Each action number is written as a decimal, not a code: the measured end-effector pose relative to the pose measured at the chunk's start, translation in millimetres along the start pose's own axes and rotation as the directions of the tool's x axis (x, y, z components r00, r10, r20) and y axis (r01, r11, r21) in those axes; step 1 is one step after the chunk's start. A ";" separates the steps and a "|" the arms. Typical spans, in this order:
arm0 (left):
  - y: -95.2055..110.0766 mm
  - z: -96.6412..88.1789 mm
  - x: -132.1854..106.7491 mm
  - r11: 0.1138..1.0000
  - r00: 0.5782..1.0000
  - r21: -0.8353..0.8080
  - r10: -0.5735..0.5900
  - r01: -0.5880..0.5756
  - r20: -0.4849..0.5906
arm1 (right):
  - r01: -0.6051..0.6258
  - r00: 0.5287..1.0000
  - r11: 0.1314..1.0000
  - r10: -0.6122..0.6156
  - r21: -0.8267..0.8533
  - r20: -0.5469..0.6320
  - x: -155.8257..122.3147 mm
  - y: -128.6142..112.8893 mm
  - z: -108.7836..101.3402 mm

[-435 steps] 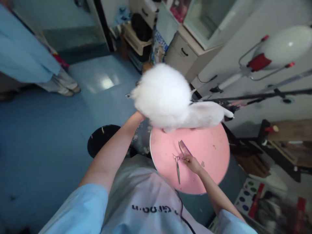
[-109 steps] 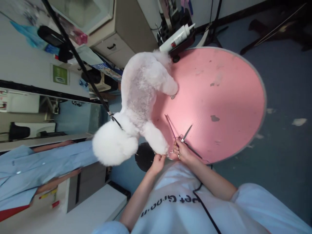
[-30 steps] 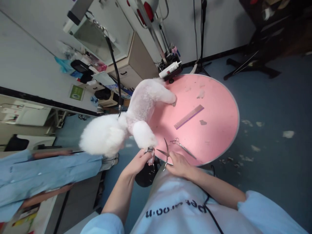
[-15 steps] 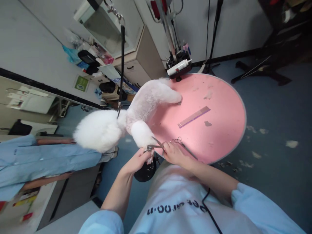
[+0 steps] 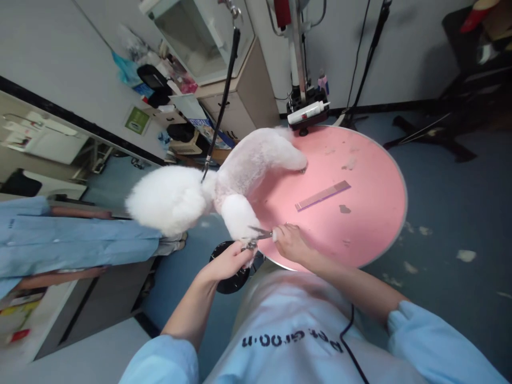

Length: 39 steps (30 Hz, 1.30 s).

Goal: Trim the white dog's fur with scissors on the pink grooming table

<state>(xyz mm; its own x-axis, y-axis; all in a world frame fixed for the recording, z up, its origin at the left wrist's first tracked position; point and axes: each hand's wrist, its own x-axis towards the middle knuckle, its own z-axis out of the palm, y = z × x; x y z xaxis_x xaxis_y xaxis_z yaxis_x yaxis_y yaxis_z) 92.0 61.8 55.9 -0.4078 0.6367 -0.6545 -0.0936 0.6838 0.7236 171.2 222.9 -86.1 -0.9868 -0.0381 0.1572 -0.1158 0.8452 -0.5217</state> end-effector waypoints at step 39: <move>-14.9 9.3 -13.5 0.996 1.000 0.085 0.012 -0.010 -0.028 | 0.207 0.972 0.960 -0.224 -0.189 -0.069 -14.7 13.0 -10.0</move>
<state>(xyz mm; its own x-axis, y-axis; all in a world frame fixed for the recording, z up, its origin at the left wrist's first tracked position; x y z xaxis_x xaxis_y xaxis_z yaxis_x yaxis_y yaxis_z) 107.3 46.3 51.9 -0.4342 0.6346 -0.6393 -0.0117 0.7057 0.7084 185.3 239.8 -86.9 -0.9258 -0.1893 0.3273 -0.2943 0.9041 -0.3097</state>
